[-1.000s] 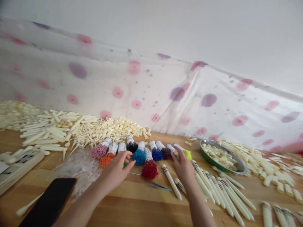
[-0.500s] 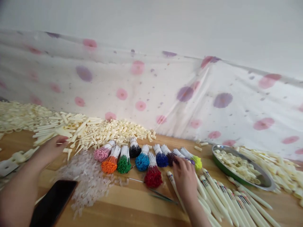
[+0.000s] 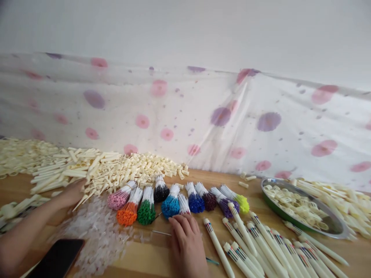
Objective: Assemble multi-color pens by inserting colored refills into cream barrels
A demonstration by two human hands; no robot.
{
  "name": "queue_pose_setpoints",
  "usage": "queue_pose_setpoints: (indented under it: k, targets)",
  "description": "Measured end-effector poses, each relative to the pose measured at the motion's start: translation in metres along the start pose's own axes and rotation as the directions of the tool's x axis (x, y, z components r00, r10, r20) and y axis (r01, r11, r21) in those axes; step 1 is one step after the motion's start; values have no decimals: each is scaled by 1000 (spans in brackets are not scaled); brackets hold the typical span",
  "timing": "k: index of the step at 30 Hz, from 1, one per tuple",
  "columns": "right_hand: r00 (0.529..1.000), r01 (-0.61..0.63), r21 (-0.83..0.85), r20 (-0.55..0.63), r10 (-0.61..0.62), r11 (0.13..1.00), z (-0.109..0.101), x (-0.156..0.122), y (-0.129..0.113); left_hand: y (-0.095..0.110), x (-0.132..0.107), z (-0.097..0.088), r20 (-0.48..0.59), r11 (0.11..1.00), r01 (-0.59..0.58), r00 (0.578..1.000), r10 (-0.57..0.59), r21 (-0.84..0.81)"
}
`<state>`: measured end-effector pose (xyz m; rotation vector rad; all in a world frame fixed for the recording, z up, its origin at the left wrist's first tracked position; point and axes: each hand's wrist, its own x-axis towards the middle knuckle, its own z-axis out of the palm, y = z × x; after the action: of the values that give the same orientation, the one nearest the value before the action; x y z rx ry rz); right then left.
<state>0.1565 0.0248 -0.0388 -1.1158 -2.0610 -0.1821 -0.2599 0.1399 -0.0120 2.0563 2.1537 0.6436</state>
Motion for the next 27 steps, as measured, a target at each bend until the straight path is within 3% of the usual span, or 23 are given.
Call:
queue_pose_setpoints:
  k: [6,16,23,27]
  targets:
    - [998,17,102,61,-23,995,-7,2,-6,29,-31,14,45,999,-44,998,44,0]
    - [988,55,164,137,-78,985,-13,0,-19,65,-69,0,65,974,-125,988,139,-187]
    - [974,56,175,208,-92,983,-6,-2,-23,81,-80,-5,-10,919,-35,999,34,-393]
    - [971,84,148,210,-114,985,-7,-3,-25,103,-97,-11,-21,813,60,996,-88,-580]
